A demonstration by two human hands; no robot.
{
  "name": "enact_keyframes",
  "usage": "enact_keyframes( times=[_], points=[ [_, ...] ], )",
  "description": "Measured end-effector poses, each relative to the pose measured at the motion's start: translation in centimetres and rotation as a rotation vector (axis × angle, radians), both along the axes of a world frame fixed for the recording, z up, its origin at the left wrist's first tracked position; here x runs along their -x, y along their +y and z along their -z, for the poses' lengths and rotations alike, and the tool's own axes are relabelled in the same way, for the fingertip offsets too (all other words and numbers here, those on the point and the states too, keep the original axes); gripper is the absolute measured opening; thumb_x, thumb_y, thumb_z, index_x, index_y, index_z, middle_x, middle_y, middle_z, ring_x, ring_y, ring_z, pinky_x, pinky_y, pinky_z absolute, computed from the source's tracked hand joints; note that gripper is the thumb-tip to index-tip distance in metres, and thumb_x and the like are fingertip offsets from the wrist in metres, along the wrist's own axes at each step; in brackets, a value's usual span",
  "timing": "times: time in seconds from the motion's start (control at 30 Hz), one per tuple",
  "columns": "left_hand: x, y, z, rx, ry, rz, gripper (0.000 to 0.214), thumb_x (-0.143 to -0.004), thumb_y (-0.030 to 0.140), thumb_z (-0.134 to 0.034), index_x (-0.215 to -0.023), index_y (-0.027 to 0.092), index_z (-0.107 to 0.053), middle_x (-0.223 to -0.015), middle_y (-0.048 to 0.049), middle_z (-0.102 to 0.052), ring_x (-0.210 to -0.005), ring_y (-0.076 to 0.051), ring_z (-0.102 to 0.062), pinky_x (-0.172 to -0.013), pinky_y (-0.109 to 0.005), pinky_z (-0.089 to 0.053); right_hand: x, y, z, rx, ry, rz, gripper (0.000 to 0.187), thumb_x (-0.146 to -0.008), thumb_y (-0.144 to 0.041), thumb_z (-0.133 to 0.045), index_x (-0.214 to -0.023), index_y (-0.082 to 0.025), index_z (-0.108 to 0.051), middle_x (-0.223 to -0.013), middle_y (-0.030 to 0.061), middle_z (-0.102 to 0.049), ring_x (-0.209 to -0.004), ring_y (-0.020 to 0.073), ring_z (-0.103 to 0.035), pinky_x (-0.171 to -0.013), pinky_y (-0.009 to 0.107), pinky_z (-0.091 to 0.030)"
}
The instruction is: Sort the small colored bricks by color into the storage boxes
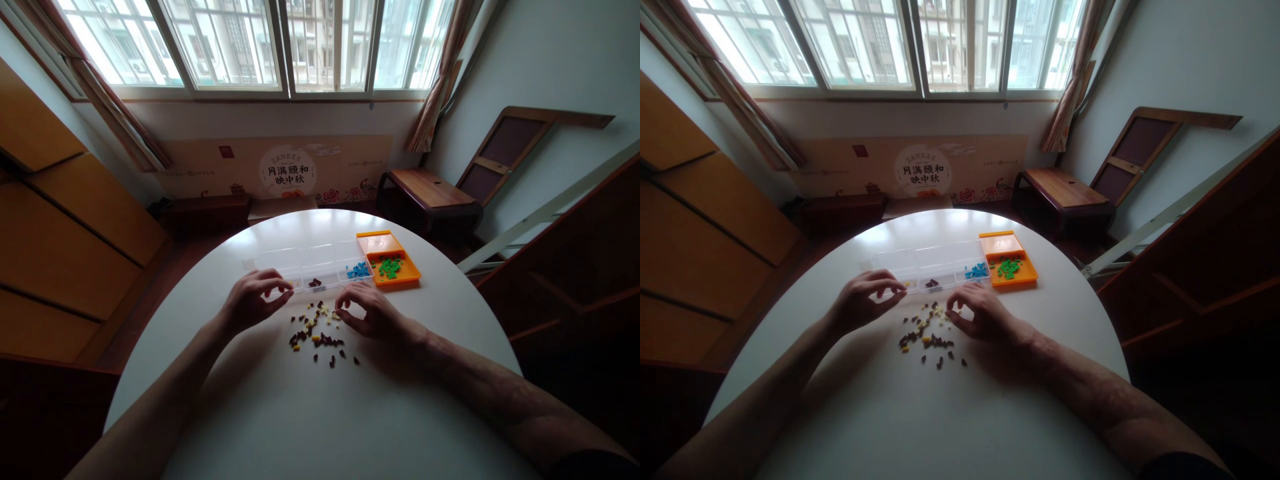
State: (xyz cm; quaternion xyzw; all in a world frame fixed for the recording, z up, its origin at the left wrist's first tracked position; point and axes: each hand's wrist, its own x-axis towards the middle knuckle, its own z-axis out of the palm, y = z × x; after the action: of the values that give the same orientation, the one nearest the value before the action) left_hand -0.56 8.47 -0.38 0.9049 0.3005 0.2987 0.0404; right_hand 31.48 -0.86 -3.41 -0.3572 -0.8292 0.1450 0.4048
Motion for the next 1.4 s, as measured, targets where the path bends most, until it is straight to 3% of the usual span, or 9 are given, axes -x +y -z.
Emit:
enact_keyframes(
  times=[0.17, 0.3, 0.63, 0.8, 0.9, 1.03, 1.13, 1.3, 1.4],
  points=[
    [-1.3, -1.8, -0.7, 0.210, 0.063, 0.274, 0.017, -0.100, 0.035, -0.075, -0.089, 0.027, -0.084, -0.080, -0.0024, -0.074, -0.061, -0.012, -0.059, -0.060, -0.026, -0.049, 0.1, 0.0, -0.2, -0.012, 0.000, -0.001, 0.006, -0.101, -0.019, -0.069, -0.098, -0.024, -0.065, -0.090, 0.0020, -0.074, -0.084, 0.0199, -0.066, -0.090, 0.037, -0.052],
    [-2.5, -3.4, -1.3, 0.265, 0.071, 0.379, 0.009, -0.097, 0.030, -0.076, -0.093, 0.028, -0.083, -0.082, -0.0020, -0.075, -0.065, -0.013, -0.064, -0.064, -0.027, -0.052, 0.2, 0.0, -0.2, -0.011, 0.004, -0.001, 0.008, -0.101, -0.018, -0.069, -0.098, -0.024, -0.065, -0.090, 0.0021, -0.074, -0.085, 0.0203, -0.066, -0.090, 0.037, -0.052],
    [-3.1, -4.0, 0.3, 0.226, 0.194, 0.389, 0.013, -0.094, 0.022, -0.075, -0.091, 0.031, -0.083, -0.085, 0.0015, -0.077, -0.068, -0.014, -0.067, -0.073, -0.029, -0.051, 0.2, 0.2, 0.1, -0.011, -0.001, -0.005, 0.009, -0.100, -0.016, -0.069, -0.098, -0.024, -0.066, -0.091, 0.0022, -0.073, -0.086, 0.0207, -0.066, -0.091, 0.037, -0.053],
    [-3.0, -3.7, 0.0, 0.241, 0.165, 0.396, 0.014, -0.098, 0.020, -0.071, -0.093, 0.027, -0.082, -0.090, -0.0021, -0.078, -0.074, -0.015, -0.070, -0.074, -0.027, -0.053, 0.1, 0.2, 0.2, -0.020, -0.006, -0.007, 0.010, -0.099, -0.014, -0.069, -0.098, -0.024, -0.066, -0.091, 0.0018, -0.074, -0.087, 0.0203, -0.067, -0.091, 0.037, -0.052],
    [-2.3, -2.8, -0.5, 0.209, 0.071, 0.291, 0.014, -0.102, 0.025, -0.069, -0.097, 0.025, -0.082, -0.092, -0.0036, -0.078, -0.072, -0.013, -0.067, -0.071, -0.026, -0.054, 0.2, 0.0, 0.0, -0.019, -0.006, -0.003, 0.010, -0.099, -0.014, -0.069, -0.098, -0.024, -0.066, -0.090, 0.0019, -0.074, -0.086, 0.0201, -0.066, -0.091, 0.036, -0.052],
    [-0.9, -1.3, -0.7, 0.147, -0.087, -0.054, 0.018, -0.102, 0.034, -0.071, -0.095, 0.022, -0.083, -0.090, -0.0030, -0.076, -0.064, -0.011, -0.058, -0.064, -0.024, -0.050, 0.3, -0.1, -0.3, -0.013, -0.001, -0.015, 0.012, -0.099, -0.013, -0.069, -0.098, -0.024, -0.066, -0.091, 0.0018, -0.074, -0.085, 0.0198, -0.067, -0.090, 0.036, -0.052],
    [-0.1, -0.4, -0.2, 0.120, -0.100, -0.217, 0.017, -0.101, 0.036, -0.073, -0.096, 0.023, -0.084, -0.090, -0.0014, -0.075, -0.064, -0.011, -0.057, -0.065, -0.025, -0.049, 0.2, 0.0, -0.2, -0.017, 0.001, -0.025, 0.012, -0.099, -0.013, -0.070, -0.098, -0.024, -0.065, -0.091, 0.0017, -0.075, -0.084, 0.0199, -0.068, -0.088, 0.036, -0.052],
    [0.1, -0.2, 0.4, 0.083, -0.033, -0.280, 0.018, -0.101, 0.038, -0.073, -0.097, 0.026, -0.086, -0.090, -0.0004, -0.076, -0.064, -0.011, -0.057, -0.063, -0.025, -0.045, 0.2, 0.2, 0.0, -0.020, -0.004, -0.024, 0.011, -0.099, -0.014, -0.070, -0.098, -0.024, -0.066, -0.092, 0.0025, -0.075, -0.085, 0.0207, -0.069, -0.088, 0.037, -0.053],
    [-0.1, -0.5, 0.2, 0.090, -0.038, -0.178, 0.021, -0.102, 0.039, -0.072, -0.097, 0.025, -0.085, -0.091, -0.0013, -0.076, -0.064, -0.011, -0.057, -0.063, -0.024, -0.046, 0.1, 0.3, 0.0, -0.020, -0.010, -0.031, 0.010, -0.100, -0.014, -0.070, -0.098, -0.024, -0.067, -0.092, 0.0026, -0.076, -0.086, 0.0207, -0.069, -0.090, 0.038, -0.054]
  ],
)
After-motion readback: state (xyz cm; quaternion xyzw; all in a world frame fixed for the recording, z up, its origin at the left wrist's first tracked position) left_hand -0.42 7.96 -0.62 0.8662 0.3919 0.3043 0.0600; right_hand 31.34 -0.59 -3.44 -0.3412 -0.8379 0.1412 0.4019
